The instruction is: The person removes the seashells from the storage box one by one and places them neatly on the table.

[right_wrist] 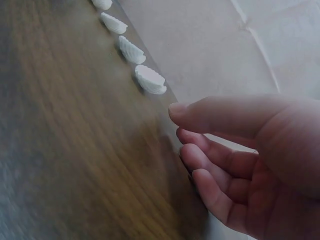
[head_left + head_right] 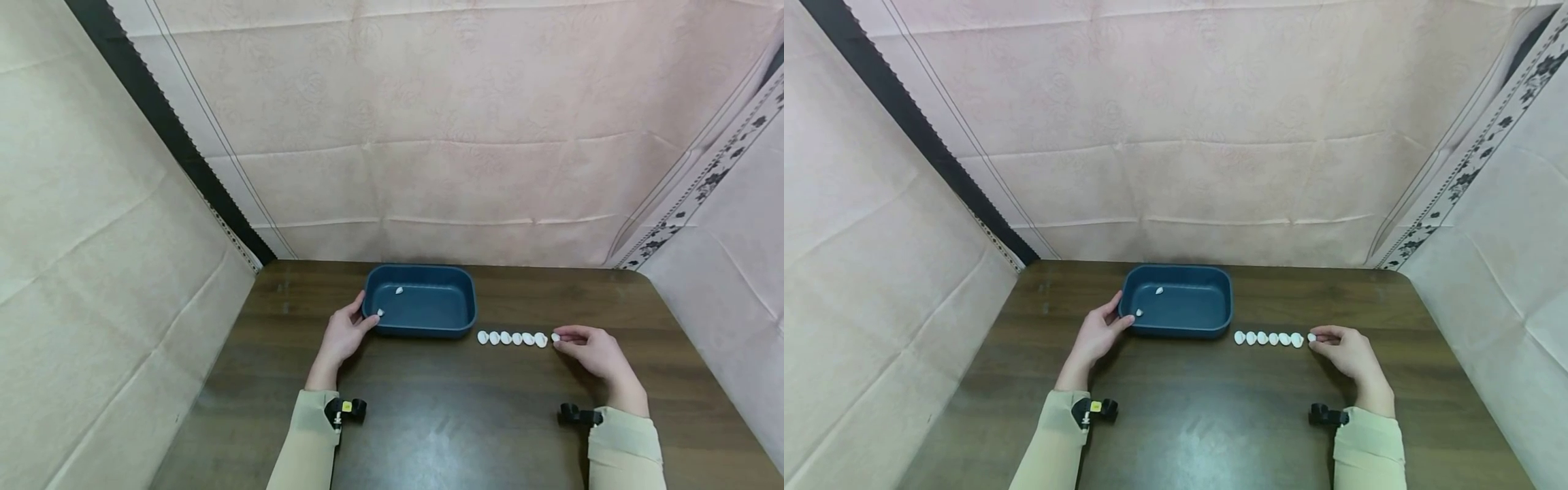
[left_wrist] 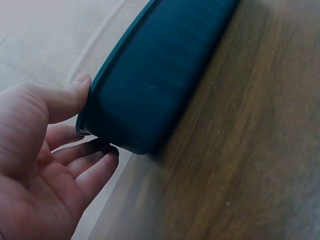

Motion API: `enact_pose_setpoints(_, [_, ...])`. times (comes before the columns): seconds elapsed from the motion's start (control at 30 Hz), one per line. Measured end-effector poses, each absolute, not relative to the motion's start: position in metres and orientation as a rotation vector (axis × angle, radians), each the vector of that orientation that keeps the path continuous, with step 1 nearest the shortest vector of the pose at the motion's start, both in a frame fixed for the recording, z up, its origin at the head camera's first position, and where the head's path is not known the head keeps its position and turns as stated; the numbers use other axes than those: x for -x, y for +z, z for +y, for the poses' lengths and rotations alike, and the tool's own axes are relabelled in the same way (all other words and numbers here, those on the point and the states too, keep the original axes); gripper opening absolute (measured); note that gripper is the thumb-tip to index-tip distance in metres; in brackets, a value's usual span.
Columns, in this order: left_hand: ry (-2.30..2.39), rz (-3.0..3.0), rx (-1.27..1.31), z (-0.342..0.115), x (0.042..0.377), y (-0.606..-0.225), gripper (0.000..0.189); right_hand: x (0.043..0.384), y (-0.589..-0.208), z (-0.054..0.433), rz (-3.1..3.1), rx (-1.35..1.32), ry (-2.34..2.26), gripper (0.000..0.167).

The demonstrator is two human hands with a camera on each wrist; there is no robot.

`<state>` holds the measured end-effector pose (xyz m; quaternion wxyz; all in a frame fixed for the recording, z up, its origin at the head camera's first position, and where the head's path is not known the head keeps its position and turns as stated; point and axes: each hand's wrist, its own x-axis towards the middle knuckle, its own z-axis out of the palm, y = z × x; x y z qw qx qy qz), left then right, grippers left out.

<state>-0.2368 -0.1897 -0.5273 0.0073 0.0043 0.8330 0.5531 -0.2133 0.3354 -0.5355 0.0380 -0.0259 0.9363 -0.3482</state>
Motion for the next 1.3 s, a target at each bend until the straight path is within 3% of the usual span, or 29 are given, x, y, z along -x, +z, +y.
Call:
enact_pose_setpoints(0.67, [1.726, 2.607, -0.004, -0.1894, 0.2355, -0.5259, 0.069, 0.2175, -0.5387, 0.3286, 2.874, 0.098, -1.056, 0.031])
enact_pose_setpoints(1.03, [1.738, 2.589, 0.000, -0.1885, 0.2363, -0.5259, 0.068, 0.2151, -0.5372, 0.3288, 2.837, 0.063, -1.085, 0.038])
enact_pose_setpoints(1.3, [1.747, 2.589, 0.001, -0.1884, 0.2366, -0.5261, 0.068, 0.2157, -0.5410, 0.3296, 2.867, 0.070, -1.067, 0.030])
